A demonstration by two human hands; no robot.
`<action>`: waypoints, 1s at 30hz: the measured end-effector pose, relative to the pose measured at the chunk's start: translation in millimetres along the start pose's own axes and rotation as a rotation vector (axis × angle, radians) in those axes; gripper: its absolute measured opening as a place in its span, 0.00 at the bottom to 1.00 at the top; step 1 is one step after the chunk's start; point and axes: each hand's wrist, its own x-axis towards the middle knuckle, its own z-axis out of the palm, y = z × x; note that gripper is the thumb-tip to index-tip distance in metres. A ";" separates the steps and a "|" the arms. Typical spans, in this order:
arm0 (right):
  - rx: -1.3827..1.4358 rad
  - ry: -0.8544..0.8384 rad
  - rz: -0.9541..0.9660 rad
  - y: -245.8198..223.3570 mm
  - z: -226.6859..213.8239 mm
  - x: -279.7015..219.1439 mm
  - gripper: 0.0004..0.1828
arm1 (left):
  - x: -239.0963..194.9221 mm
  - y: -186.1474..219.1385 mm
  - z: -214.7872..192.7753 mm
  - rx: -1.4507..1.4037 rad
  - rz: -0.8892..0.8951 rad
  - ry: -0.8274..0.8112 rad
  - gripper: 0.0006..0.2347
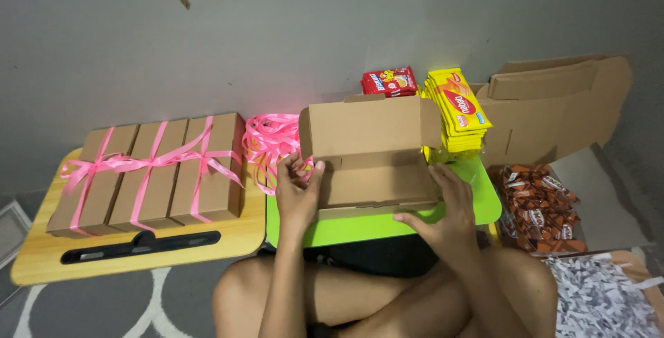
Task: The person folds a flat cardboard box into a rectangular container, then places shredded paper inside. The person handles the box flaps and tucks them to form the box, then adds paper filler from a nearby container.
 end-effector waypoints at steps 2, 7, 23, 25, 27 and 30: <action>0.006 -0.021 -0.007 3.1 -3.0 -1.4 0.54 | -19.4 14.8 -12.1 0.023 0.052 0.034 0.27; -0.002 -0.113 0.061 21.3 -2.7 -10.1 0.44 | -71.1 22.0 -18.2 0.115 0.211 0.166 0.20; -0.020 -0.101 0.277 8.9 -4.1 -10.1 0.28 | -98.5 -15.2 3.9 0.348 0.388 0.093 0.23; -0.012 -0.096 0.298 14.3 -1.5 -12.4 0.28 | -95.2 -26.7 5.5 0.349 0.381 0.103 0.23; -0.025 -0.076 0.277 27.2 4.9 -16.1 0.25 | -91.5 -38.3 7.4 0.338 0.373 0.110 0.23; -0.001 -0.042 0.274 24.4 6.2 -15.9 0.26 | -96.0 -13.7 2.2 0.317 0.384 0.112 0.25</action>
